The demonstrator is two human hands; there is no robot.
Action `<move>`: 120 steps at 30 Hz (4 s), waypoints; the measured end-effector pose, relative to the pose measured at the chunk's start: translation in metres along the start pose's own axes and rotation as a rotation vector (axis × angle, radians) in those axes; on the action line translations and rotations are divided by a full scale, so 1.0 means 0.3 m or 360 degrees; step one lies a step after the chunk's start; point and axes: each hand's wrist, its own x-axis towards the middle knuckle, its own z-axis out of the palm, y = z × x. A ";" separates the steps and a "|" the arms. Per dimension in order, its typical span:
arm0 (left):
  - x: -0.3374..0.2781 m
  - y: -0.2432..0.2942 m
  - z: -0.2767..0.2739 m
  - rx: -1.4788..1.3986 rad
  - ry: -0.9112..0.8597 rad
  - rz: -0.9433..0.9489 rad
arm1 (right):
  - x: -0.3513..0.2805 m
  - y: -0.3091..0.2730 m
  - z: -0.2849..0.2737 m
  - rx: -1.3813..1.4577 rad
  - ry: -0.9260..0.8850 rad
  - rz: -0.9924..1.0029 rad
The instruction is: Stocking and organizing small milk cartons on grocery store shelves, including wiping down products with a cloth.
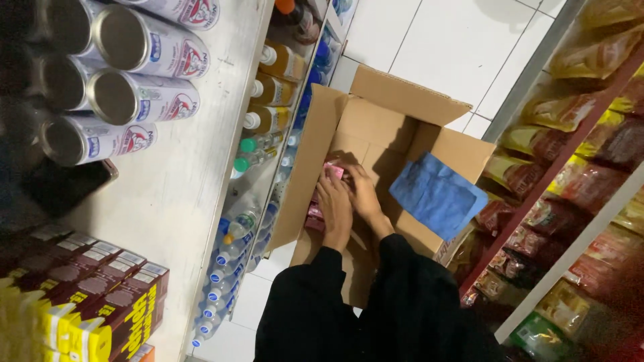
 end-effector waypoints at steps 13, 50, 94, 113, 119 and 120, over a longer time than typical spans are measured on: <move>0.027 0.015 -0.073 -0.0172 -0.0043 0.0176 | -0.005 0.018 -0.039 -0.0233 -0.0220 0.0010; -0.790 0.240 -0.977 -0.1956 -0.0513 -0.0128 | -0.809 -0.846 -0.605 0.0331 -0.0344 0.0275; -1.961 -0.929 -2.503 -0.0080 0.1958 -0.0099 | -1.489 -2.516 0.862 0.0126 -0.1150 -0.2191; -1.676 -1.280 -2.573 -0.0658 0.1967 -0.0249 | -1.333 -2.698 1.194 -0.0229 -0.0623 -0.2698; -1.644 -1.301 -2.569 -0.0667 0.1934 -0.0220 | -1.297 -2.677 1.216 -0.0204 -0.0507 -0.2731; -1.640 -1.298 -2.569 -0.0663 0.1920 -0.0247 | -1.289 -2.679 1.217 -0.0217 -0.0495 -0.2780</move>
